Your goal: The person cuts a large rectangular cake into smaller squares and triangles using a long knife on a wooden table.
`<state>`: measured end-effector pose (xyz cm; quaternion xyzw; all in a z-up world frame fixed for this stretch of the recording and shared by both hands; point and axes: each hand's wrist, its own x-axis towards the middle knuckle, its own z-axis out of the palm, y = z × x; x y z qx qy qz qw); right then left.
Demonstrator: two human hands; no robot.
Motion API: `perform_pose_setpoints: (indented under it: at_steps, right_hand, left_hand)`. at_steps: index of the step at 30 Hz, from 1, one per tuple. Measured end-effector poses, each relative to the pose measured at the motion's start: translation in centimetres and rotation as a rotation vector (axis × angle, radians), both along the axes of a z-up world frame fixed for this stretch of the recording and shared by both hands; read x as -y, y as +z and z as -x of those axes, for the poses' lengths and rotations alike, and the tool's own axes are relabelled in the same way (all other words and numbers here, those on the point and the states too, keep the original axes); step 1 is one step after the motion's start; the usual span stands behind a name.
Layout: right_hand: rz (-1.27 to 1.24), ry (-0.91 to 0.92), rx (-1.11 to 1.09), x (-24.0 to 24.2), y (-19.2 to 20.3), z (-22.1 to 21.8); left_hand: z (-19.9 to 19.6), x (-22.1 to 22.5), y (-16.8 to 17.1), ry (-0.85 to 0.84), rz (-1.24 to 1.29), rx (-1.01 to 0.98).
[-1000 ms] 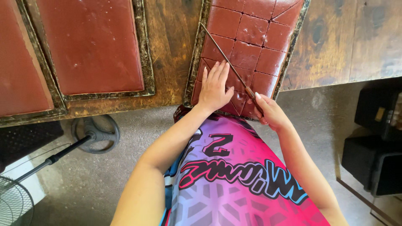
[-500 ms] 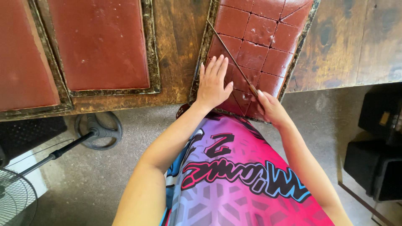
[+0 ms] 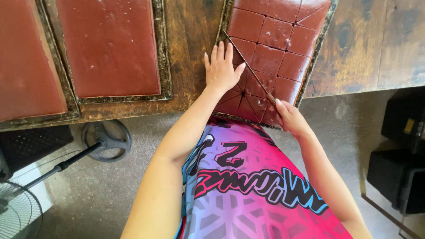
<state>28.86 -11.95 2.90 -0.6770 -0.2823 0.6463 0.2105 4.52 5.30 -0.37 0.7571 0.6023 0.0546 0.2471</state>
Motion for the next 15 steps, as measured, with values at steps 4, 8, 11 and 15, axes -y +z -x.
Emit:
perform_pose_setpoints:
  at_steps: [4, 8, 11, 15]
  right_hand:
    - [0.001, 0.018, 0.058, 0.9, 0.3, -0.2]
    - [0.036, -0.001, 0.033, 0.9, 0.7, 0.1]
    - [0.021, 0.042, 0.079, -0.4, 0.2, 0.8]
    - [0.072, 0.026, 0.108, 2.2, 2.7, -0.6]
  left_hand:
    - [-0.2, 0.2, -0.5, -0.022, 0.005, -0.069]
    - [-0.2, 0.0, -1.4, -0.034, -0.018, -0.095]
    - [-0.3, 0.0, -1.7, -0.048, -0.022, -0.11]
    - [-0.1, 0.1, -1.0, -0.051, 0.014, -0.119]
